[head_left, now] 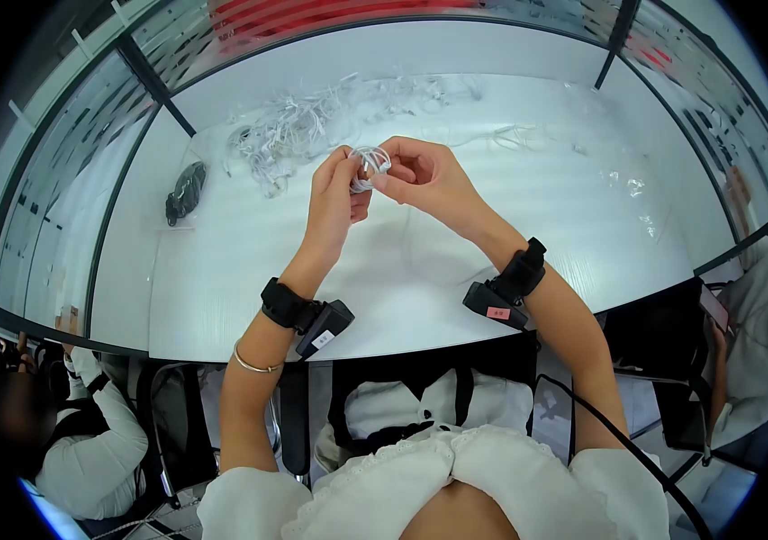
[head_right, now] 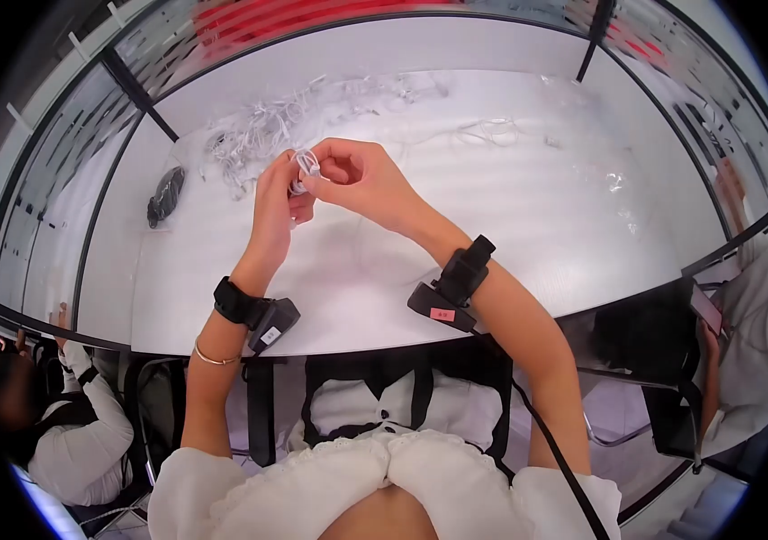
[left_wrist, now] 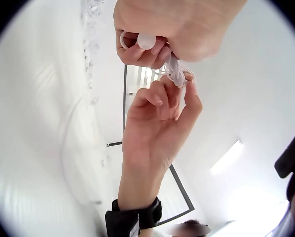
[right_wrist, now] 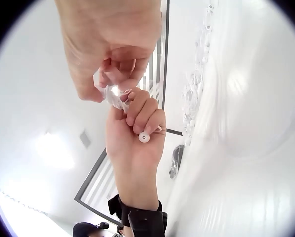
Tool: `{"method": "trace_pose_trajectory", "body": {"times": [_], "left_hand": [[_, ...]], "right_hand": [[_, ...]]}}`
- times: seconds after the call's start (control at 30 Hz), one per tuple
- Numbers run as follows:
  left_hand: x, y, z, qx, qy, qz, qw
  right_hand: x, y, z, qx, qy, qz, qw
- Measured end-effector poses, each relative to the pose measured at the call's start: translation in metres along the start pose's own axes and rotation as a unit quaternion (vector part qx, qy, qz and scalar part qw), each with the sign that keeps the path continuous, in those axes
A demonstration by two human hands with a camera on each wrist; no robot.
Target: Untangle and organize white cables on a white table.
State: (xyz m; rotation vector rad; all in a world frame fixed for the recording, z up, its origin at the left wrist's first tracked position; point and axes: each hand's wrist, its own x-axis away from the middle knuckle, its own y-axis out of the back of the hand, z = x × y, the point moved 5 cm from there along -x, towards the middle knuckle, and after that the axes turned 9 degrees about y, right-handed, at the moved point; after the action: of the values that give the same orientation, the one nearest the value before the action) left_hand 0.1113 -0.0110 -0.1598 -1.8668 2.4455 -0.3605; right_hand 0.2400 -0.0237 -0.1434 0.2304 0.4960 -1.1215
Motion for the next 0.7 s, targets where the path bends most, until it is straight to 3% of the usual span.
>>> {"method": "trace_pose_trajectory", "body": {"times": [0.27, 0.37, 0.47, 0.63, 0.7], "left_hand": [[-0.003, 0.009, 0.012, 0.046, 0.044, 0.016, 0.998], [-0.004, 0.011, 0.013, -0.005, 0.052, 0.012, 0.999], [-0.002, 0.007, 0.016, -0.018, 0.079, 0.040, 0.996], [0.006, -0.004, 0.017, -0.057, 0.114, 0.127, 0.984], [0.008, -0.004, 0.019, -0.093, 0.117, 0.146, 0.978]], "right_hand": [[0.002, -0.005, 0.005, 0.101, 0.018, 0.065, 0.993], [0.000, 0.000, -0.003, 0.082, 0.037, -0.014, 0.996], [0.000, 0.012, -0.006, 0.105, -0.037, -0.031, 0.993], [-0.005, 0.036, -0.004, 0.146, 0.054, -0.149, 0.976], [-0.006, 0.053, -0.006, 0.121, 0.028, -0.171, 0.977]]}}
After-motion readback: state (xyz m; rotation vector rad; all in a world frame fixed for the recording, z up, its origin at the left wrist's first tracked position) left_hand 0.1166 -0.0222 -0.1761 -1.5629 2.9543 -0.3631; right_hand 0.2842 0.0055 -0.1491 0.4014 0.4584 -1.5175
